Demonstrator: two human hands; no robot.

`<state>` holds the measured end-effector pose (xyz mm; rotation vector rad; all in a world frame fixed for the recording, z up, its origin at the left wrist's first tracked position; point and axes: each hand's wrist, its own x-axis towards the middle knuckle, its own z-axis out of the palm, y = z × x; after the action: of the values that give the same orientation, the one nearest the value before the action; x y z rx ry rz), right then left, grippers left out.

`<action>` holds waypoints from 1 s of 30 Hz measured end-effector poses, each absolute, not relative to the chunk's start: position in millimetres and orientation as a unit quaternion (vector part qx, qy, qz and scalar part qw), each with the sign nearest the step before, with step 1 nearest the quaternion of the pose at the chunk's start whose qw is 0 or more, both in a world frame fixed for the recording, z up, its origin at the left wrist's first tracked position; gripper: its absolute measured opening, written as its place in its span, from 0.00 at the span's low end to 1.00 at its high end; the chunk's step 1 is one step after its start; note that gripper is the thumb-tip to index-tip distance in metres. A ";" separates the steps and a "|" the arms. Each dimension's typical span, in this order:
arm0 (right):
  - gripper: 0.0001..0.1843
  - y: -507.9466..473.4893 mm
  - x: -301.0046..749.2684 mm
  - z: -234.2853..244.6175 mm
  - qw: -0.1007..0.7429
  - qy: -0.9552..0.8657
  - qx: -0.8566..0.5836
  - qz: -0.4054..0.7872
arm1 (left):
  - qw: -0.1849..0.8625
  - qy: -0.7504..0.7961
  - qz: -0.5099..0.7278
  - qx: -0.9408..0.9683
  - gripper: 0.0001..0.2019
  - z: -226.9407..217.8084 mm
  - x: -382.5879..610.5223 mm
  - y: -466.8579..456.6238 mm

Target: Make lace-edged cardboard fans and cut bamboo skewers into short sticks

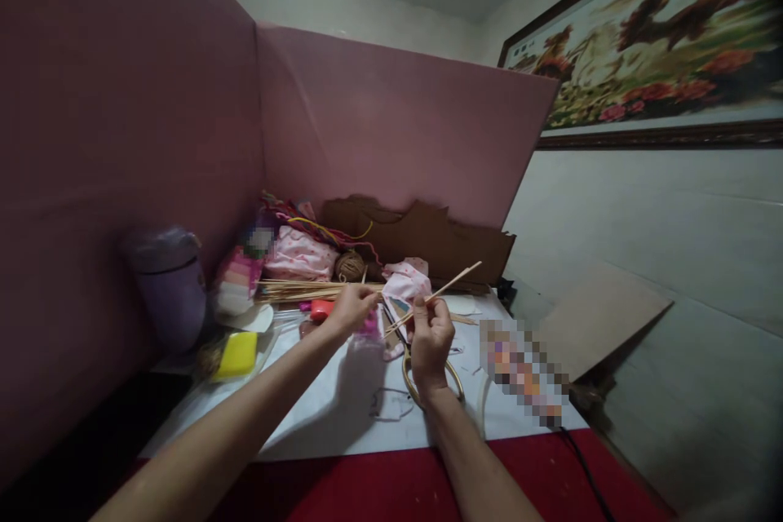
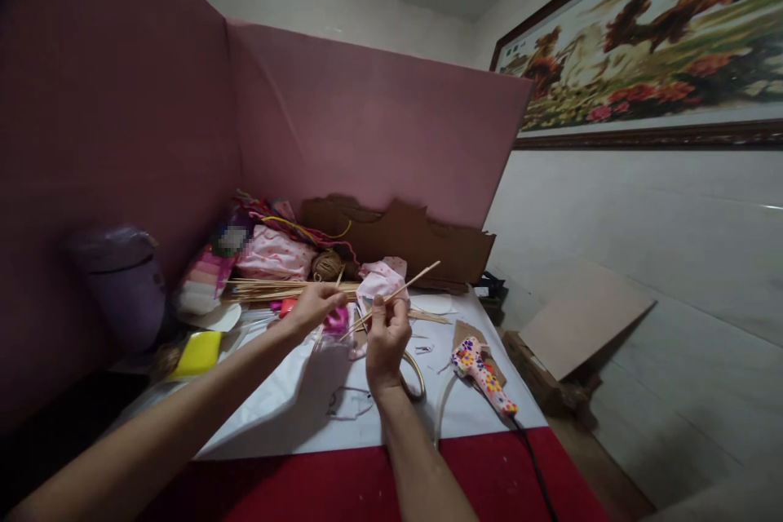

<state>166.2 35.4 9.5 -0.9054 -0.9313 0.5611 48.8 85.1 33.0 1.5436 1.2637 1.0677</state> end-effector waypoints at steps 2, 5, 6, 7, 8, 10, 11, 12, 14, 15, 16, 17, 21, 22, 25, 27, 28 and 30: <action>0.14 32.8 161.7 6.7 0.727 -0.474 -0.416 0.271 | 0.465 0.480 0.392 0.632 0.13 28.3 33.6 60.1; 0.14 22.9 153.7 5.0 0.670 -0.567 -0.398 0.269 | 0.482 0.452 0.458 0.594 0.14 19.3 11.3 32.0; 0.14 18.3 150.3 4.6 0.647 -0.599 -0.385 0.273 | 0.471 0.450 0.500 0.570 0.15 16.9 3.5 26.9; 0.14 13.5 146.5 3.9 0.623 -0.628 -0.371 0.281 | 0.460 0.447 0.541 0.544 0.16 15.0 -4.5 23.9; 0.13 9.0 142.4 2.7 0.596 -0.656 -0.357 0.294 | 0.453 0.442 0.572 0.521 0.17 13.7 -12.3 22.5; 0.10 1.9 133.9 -1.5 0.537 -0.710 -0.330 0.314 | 0.455 0.432 0.604 0.490 0.17 12.9 -26.1 22.1; 0.10 0.0 130.0 -4.3 0.508 -0.736 -0.319 0.315 | 0.463 0.423 0.608 0.487 0.17 13.5 -31.4 22.0; 0.10 -0.7 126.7 -7.4 0.482 -0.758 -0.311 0.310 | 0.474 0.410 0.603 0.493 0.16 14.7 -35.3 21.3; 0.12 1.1 122.4 -13.1 0.454 -0.785 -0.306 0.291 | 0.512 0.368 0.579 0.518 0.14 18.4 -39.0 17.7; 0.12 2.9 121.4 -15.4 0.453 -0.787 -0.310 0.282 | 0.531 0.344 0.562 0.533 0.13 20.5 -38.9 15.0; 0.12 4.9 121.1 -17.1 0.457 -0.785 -0.314 0.277 | 0.547 0.324 0.543 0.549 0.12 22.4 -38.0 12.0; 0.11 6.8 121.1 -18.2 0.460 -0.782 -0.316 0.276 | 0.559 0.309 0.525 0.563 0.12 24.0 -36.3 9.0; 0.10 9.4 121.3 -19.3 0.457 -0.787 -0.305 0.282 | 0.527 0.306 0.515 0.602 0.12 24.9 -27.0 2.8; 0.10 9.1 121.1 -19.3 0.457 -0.789 -0.303 0.277 | 0.506 0.318 0.527 0.605 0.11 23.9 -24.7 3.0; 0.12 8.3 120.2 -19.6 0.472 -0.782 -0.306 0.267 | 0.449 0.347 0.554 0.609 0.10 20.0 -19.8 5.1; 0.12 8.5 119.8 -20.5 0.481 -0.771 -0.312 0.277 | 0.439 0.352 0.555 0.613 0.11 17.4 -18.1 6.1; 0.12 8.7 119.6 -21.1 0.484 -0.764 -0.315 0.288 | 0.439 0.355 0.551 0.614 0.12 16.4 -17.5 6.3; 0.13 8.6 119.3 -22.1 0.482 -0.749 -0.316 0.328 | 0.444 0.360 0.546 0.612 0.14 15.7 -17.2 6.3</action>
<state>119.3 8.6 -22.1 -0.7715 -1.8254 0.7986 -17.2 6.3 15.7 1.5181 0.8926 1.3538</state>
